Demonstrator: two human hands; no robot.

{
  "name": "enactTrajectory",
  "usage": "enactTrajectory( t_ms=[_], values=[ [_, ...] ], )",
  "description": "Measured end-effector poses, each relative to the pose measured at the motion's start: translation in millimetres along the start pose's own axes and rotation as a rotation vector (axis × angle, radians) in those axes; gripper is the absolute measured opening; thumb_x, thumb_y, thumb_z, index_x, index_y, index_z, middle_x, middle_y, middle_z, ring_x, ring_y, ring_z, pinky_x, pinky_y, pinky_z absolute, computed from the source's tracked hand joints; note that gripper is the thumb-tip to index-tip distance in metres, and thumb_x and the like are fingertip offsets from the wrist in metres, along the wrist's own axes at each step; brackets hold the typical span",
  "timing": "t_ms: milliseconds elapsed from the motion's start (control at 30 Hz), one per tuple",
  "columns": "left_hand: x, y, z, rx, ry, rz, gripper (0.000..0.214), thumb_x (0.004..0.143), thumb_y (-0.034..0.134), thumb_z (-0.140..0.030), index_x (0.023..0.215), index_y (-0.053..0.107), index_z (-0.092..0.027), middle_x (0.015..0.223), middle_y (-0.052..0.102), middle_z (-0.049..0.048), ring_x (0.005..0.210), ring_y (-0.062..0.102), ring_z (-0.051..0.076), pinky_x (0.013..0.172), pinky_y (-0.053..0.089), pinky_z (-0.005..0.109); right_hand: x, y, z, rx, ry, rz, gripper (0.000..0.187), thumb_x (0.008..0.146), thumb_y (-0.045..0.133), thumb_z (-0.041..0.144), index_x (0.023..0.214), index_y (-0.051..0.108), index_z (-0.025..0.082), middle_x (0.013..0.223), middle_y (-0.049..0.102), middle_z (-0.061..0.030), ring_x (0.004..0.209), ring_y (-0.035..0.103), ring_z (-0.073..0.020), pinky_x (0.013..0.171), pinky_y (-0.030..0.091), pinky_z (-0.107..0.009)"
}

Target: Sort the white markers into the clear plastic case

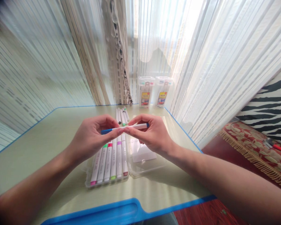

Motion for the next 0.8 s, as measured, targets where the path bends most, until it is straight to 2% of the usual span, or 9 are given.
enactTrajectory(
  t_ms=[167, 333, 600, 800],
  values=[
    [0.0, -0.6, 1.5, 0.020, -0.014, -0.004, 0.019, 0.078, 0.082, -0.029, 0.083, 0.070, -0.015, 0.074, 0.070, 0.0016, 0.065, 0.061, 0.012, 0.058, 0.048, 0.021, 0.5, -0.7, -0.5, 0.002, 0.006, -0.009, 0.035, 0.066, 0.094, 0.037, 0.082, 0.073, 0.014, 0.047, 0.058, 0.0044, 0.039, 0.048, -0.0072, 0.036, 0.038, -0.018],
    [3.5, -4.8, -1.0, -0.077, -0.034, -0.065, 0.019, 0.077, 0.082, -0.027, 0.086, 0.072, -0.014, 0.072, 0.070, 0.0010, 0.056, 0.057, 0.009, 0.052, 0.046, 0.020, 3.6, -2.7, -1.9, 0.060, -0.040, -0.040, 0.036, 0.071, 0.091, 0.038, 0.089, 0.072, 0.013, 0.061, 0.069, -0.0005, 0.039, 0.053, -0.0077, 0.035, 0.040, -0.020],
    [6.8, -12.6, 0.1, -0.228, -0.041, -0.206, 0.020, 0.081, 0.079, -0.027, 0.093, 0.075, -0.012, 0.075, 0.071, 0.0036, 0.056, 0.058, 0.010, 0.055, 0.048, 0.023, 7.6, -6.9, -2.0, 0.159, -0.068, -0.063, 0.021, 0.086, 0.078, 0.032, 0.094, 0.071, 0.014, 0.070, 0.073, -0.0025, 0.038, 0.055, -0.0073, 0.034, 0.040, -0.020],
    [8.8, -13.6, 1.7, -0.448, -0.105, -0.220, 0.022, 0.085, 0.072, -0.028, 0.098, 0.076, -0.011, 0.080, 0.073, 0.0084, 0.058, 0.060, 0.012, 0.055, 0.049, 0.026, 10.2, -8.3, -2.3, 0.249, -0.026, -0.093, 0.017, 0.092, 0.068, 0.032, 0.096, 0.071, 0.015, 0.072, 0.074, -0.0036, 0.041, 0.056, -0.0093, 0.035, 0.042, -0.022]
  ],
)
Point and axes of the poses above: each hand's wrist, its own x-axis towards the middle knuckle, its own y-axis out of the palm, z = x × y, the point moved 2 cm from there along x, towards the middle knuckle
